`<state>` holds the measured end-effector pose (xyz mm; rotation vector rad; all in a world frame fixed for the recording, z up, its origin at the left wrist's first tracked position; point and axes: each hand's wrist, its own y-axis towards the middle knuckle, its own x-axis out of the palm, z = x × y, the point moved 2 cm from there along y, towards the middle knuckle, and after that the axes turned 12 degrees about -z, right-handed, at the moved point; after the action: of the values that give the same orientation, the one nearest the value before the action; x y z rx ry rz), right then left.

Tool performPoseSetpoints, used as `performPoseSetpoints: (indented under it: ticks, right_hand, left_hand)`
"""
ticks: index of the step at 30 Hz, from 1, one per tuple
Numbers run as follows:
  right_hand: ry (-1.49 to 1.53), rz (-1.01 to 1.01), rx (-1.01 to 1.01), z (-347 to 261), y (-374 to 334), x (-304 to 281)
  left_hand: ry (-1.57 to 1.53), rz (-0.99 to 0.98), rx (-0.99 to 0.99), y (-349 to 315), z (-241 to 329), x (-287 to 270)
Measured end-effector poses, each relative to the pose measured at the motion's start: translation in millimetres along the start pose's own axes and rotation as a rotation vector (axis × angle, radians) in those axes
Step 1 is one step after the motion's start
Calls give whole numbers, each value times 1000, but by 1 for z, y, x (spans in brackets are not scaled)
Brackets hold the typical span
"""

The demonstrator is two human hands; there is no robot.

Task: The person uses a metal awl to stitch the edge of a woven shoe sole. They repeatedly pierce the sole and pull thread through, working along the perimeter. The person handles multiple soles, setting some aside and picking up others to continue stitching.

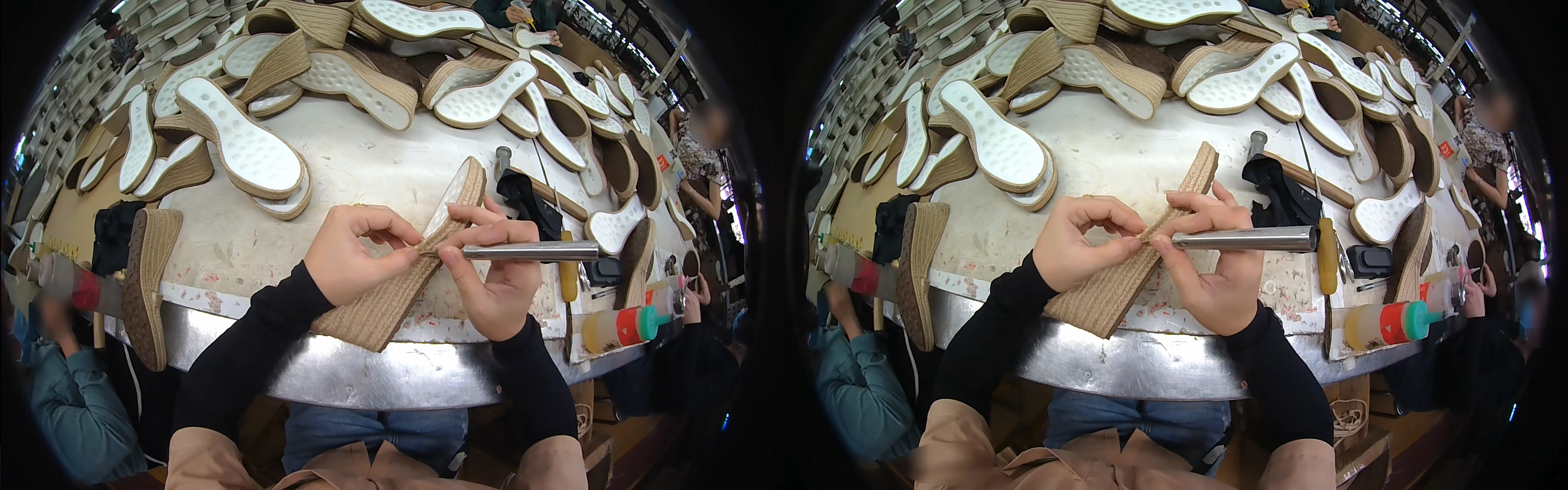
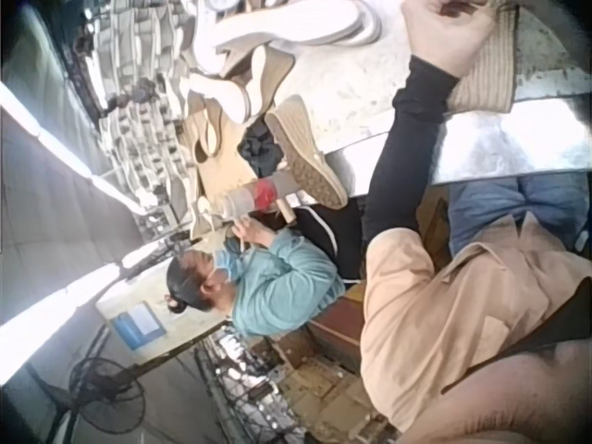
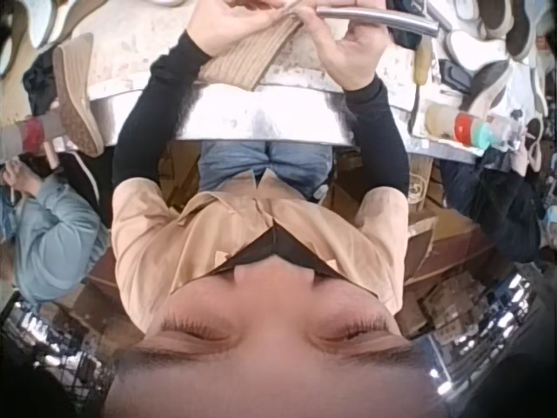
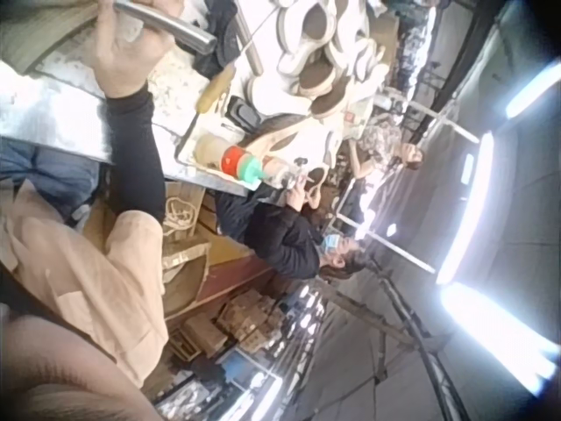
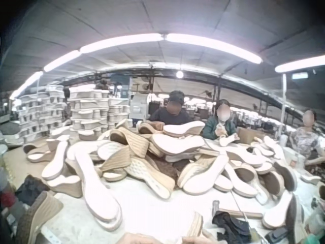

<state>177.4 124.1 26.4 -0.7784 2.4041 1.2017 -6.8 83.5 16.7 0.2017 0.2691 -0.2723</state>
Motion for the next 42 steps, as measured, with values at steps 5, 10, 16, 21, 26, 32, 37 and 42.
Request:
performPoseSetpoints:
  ticks: [5,10,16,21,26,32,37,42]
  right_hand:
    - [-12,96,-21,3,1,4]
    - [-12,121,0,3,1,7]
    - [232,224,181,-3,4,18]
    - [370,216,147,5,2,10]
    - [323,217,124,6,0,13]
    - [398,195,89,10,2,10]
    - [311,204,83,7,2,14]
    - [252,245,88,4,4,15]
  left_hand:
    - [2,1,3,0,0,1]
    - [-2,17,15,0,-2,1]
    - [57,6,30,1,1,0]
    - [18,21,-5,0,1,1]
    - [18,78,35,2,-2,2]
    - [20,67,16,1,-1,1]
    - [13,43,-1,0,1,1]
    - [28,53,28,0,1,1]
